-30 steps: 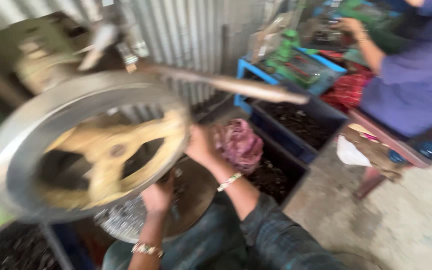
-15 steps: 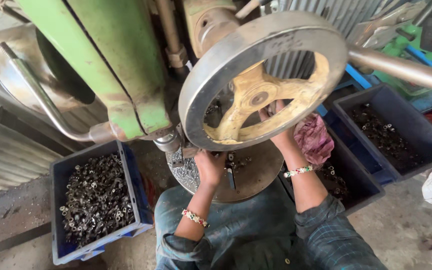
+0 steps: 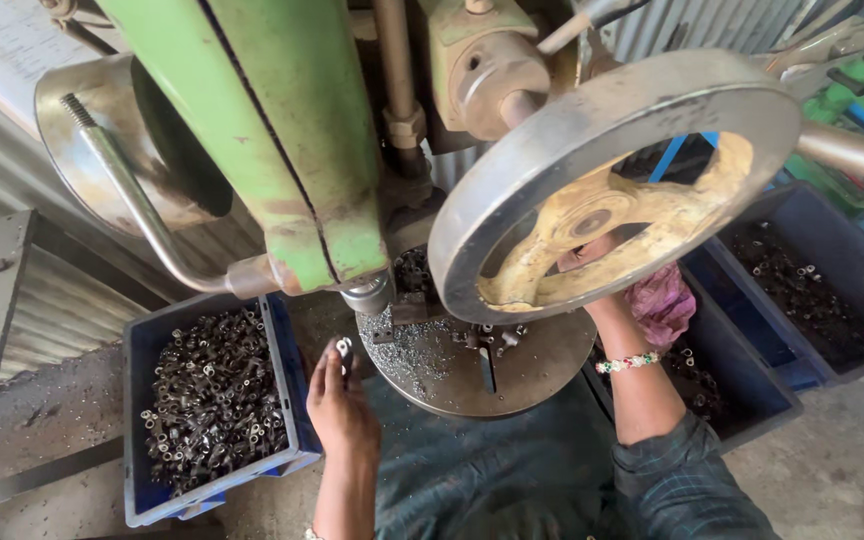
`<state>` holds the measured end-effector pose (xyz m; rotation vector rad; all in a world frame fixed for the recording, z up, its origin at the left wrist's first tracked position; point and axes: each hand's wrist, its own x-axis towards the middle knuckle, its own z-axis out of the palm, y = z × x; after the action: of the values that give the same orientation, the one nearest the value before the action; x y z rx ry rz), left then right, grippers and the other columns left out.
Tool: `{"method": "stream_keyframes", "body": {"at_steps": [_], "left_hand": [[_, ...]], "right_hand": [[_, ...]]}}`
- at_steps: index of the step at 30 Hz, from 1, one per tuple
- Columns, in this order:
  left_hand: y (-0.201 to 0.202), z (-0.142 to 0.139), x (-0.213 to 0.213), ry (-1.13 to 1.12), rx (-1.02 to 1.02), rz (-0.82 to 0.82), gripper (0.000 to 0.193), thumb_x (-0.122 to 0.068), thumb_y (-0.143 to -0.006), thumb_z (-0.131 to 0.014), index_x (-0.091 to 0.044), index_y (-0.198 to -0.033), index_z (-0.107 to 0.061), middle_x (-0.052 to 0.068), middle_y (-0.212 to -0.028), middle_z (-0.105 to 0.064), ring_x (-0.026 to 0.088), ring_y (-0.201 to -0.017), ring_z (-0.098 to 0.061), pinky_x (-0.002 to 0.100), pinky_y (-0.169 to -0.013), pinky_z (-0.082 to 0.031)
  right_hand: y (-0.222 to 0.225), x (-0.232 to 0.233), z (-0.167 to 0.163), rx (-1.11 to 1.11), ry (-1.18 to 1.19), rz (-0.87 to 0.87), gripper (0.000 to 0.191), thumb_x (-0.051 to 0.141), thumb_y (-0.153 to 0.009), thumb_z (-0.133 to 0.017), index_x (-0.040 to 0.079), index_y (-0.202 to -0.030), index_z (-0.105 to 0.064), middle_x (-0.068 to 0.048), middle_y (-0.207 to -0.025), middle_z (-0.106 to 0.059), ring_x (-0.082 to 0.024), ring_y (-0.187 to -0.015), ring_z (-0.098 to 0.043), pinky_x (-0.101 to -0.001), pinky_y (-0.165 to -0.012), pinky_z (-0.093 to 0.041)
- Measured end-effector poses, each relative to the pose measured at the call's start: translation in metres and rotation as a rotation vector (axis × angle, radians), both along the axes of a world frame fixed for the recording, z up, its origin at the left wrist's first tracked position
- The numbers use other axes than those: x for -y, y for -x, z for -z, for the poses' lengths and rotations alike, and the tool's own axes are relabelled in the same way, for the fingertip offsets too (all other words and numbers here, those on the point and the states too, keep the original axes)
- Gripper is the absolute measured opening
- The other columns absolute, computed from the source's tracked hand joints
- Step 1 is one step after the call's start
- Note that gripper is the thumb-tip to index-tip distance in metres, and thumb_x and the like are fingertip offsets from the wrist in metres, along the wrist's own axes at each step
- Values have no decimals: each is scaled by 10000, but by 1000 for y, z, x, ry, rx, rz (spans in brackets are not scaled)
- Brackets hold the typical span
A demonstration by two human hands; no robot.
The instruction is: The person sits at a bench drill press and processes small metal fittings one at a time, taking each piece from a bin, holding it under the spinning drill bit to drill or countersink it, then placing the finished piece into a separate container. They repeat this cycle continuously and occasionally reposition parts on the round table.
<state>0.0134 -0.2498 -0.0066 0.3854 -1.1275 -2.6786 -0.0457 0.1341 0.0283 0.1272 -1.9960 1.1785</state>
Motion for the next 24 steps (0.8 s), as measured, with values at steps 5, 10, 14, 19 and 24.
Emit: {"method": "stream_keyframes", "body": {"at_steps": [5, 10, 14, 19, 24], "left_hand": [[12, -15, -4, 188, -60, 64, 264, -36, -930, -636, 12, -1189, -658, 104, -1132, -739, 146, -1004, -712, 268, -908, -576], [29, -21, -9, 250, -47, -48, 197, 6, -921, -727, 66, -1099, -669, 112, -1031, -722, 164, -920, -699, 299, -829, -593], [43, -13, -6, 331, -116, 10, 197, 3, -892, -770, 60, -1070, -707, 71, -941, -729, 126, -844, -671, 264, -775, -563], [54, -2, 13, 512, -84, 199, 190, -9, -873, -794, 51, -1050, -758, 51, -913, -751, 84, -802, -658, 216, -727, -528], [59, 8, 25, 251, 27, 354, 233, -125, -950, -728, -10, -1147, -773, 83, -931, -777, 67, -668, -536, 201, -562, -391]], "right_hand": [[2, -1, -6, -46, -120, 54, 403, 94, -789, -791, -13, -1153, -653, -124, -1123, -702, -222, -1056, -677, -354, -956, -537], [7, -14, -1, 7, -35, 1, 381, 109, -822, -764, -15, -1164, -648, -128, -1123, -698, -220, -1051, -672, -351, -952, -534], [6, -21, 6, -13, 61, -29, 365, 120, -849, -742, -18, -1172, -644, -132, -1124, -694, -219, -1048, -669, -349, -948, -532], [-6, -23, 18, -35, 226, -29, 347, 135, -882, -714, -20, -1183, -639, -136, -1125, -690, -217, -1043, -664, -346, -944, -528], [-6, -9, 14, -31, 294, -25, 332, 150, -916, -687, -23, -1194, -634, -140, -1126, -685, -215, -1038, -660, -344, -940, -525]]}}
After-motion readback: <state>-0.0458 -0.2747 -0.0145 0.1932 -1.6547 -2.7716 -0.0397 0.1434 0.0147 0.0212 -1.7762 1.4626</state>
